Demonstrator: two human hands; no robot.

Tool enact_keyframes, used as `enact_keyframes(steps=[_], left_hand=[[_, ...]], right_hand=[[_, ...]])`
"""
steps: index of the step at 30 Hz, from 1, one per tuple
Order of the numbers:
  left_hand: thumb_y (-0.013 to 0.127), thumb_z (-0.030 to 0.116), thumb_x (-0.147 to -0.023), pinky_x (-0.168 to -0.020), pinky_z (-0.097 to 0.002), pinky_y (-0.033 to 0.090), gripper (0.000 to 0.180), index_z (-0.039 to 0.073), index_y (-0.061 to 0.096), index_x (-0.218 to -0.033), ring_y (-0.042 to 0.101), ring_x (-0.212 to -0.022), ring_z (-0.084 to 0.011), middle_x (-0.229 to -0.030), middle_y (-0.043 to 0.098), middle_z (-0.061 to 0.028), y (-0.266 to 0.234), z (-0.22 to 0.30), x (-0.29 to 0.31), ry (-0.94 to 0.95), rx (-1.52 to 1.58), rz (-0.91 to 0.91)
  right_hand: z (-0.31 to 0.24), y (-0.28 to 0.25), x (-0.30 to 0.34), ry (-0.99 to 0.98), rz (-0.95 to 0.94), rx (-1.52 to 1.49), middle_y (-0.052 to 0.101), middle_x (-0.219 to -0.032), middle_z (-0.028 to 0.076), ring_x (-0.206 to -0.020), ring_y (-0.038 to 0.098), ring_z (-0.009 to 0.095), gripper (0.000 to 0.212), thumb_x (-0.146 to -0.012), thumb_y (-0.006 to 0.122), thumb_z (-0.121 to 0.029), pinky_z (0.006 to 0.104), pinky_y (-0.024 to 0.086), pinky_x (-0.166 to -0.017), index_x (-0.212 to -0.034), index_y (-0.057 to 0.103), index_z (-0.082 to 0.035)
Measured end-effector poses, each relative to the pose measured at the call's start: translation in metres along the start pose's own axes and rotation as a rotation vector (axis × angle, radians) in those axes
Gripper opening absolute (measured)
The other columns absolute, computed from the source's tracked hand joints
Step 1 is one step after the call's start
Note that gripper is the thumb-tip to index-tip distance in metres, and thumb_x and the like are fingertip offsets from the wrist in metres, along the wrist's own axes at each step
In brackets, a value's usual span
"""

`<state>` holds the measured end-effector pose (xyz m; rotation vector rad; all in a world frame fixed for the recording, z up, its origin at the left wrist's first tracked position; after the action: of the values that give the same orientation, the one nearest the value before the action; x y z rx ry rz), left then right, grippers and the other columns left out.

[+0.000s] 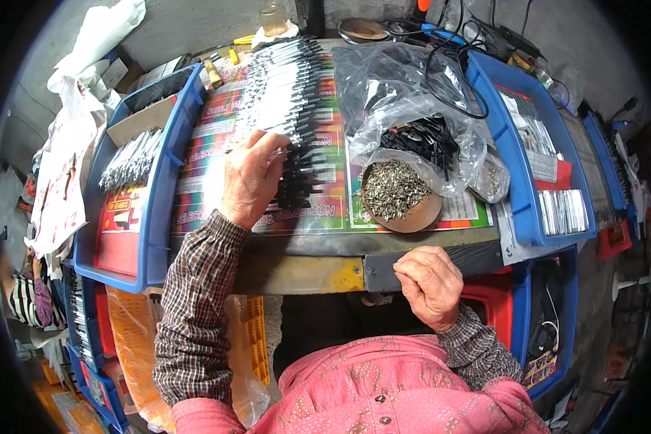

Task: The person assembles small pen parts by hand, joining plastic components and metal pins.

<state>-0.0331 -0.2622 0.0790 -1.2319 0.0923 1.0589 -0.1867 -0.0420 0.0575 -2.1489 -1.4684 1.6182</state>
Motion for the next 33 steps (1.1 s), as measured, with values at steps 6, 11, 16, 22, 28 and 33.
enact_keyframes(steps=[6,11,16,22,28,33], left_hand=[[0.065,-0.001,-0.079,-0.079,-0.0362,0.049,0.02,0.004,0.066,-0.099,0.063,-0.089,-0.0308,-0.094,0.065,-0.0118,0.004,-0.006,-0.001,-0.031,0.041,0.01],[0.064,-0.003,-0.079,-0.077,-0.0402,0.048,0.021,0.006,0.065,-0.098,0.06,-0.09,-0.0338,-0.092,0.061,-0.0133,0.005,-0.003,-0.001,0.028,0.037,0.025],[0.063,-0.002,-0.079,-0.079,-0.0399,0.048,0.022,0.006,0.065,-0.099,0.06,-0.09,-0.0333,-0.093,0.061,-0.0129,0.005,-0.007,0.0,0.003,0.086,0.017],[0.063,-0.002,-0.079,-0.079,-0.0397,0.048,0.022,0.007,0.066,-0.099,0.06,-0.091,-0.0325,-0.093,0.062,-0.0121,0.0,-0.009,0.004,-0.028,0.098,0.04],[0.066,0.0,-0.082,-0.079,-0.0338,0.05,0.017,0.005,0.067,-0.098,0.064,-0.09,-0.0272,-0.095,0.065,-0.0112,-0.009,-0.011,0.01,-0.003,-0.003,0.03],[0.066,-0.001,-0.081,-0.078,-0.0333,0.05,0.017,0.004,0.067,-0.098,0.064,-0.087,-0.0258,-0.094,0.064,-0.0116,-0.018,-0.012,0.017,0.019,0.015,0.063]], right_hand=[[-0.002,0.001,0.0,-0.012,-0.004,0.023,0.064,-0.087,0.01,-0.077,0.063,0.028,0.025,-0.071,0.075,0.003,0.0366,0.054,-0.069,-0.093,0.065,-0.001],[-0.002,0.003,0.001,-0.012,-0.025,0.035,0.064,-0.087,0.01,-0.077,0.063,0.028,0.024,-0.071,0.074,0.003,0.0369,0.054,-0.07,-0.094,0.065,-0.001],[-0.003,0.003,0.0,-0.019,-0.021,0.037,0.064,-0.087,0.01,-0.077,0.063,0.028,0.023,-0.072,0.073,0.002,0.0369,0.053,-0.07,-0.094,0.066,-0.001],[-0.003,0.004,0.0,-0.016,-0.03,0.044,0.064,-0.088,0.011,-0.078,0.063,0.028,0.023,-0.072,0.073,0.002,0.0371,0.053,-0.07,-0.094,0.066,-0.001],[-0.002,0.004,0.001,-0.002,-0.034,0.047,0.064,-0.089,0.011,-0.078,0.063,0.028,0.024,-0.072,0.073,0.002,0.0373,0.053,-0.07,-0.094,0.066,-0.002],[0.0,0.005,0.001,-0.001,-0.04,0.046,0.064,-0.089,0.01,-0.079,0.063,0.028,0.023,-0.072,0.073,0.002,0.0374,0.053,-0.07,-0.094,0.066,-0.002]])
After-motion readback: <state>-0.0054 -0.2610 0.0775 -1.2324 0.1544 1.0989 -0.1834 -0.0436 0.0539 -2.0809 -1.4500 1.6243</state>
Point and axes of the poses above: each hand's wrist, its own x-axis away from the middle knuckle, its own y-axis out of the palm, z = x × y, the point moved 9 cm from there along -x, towards the middle knuckle
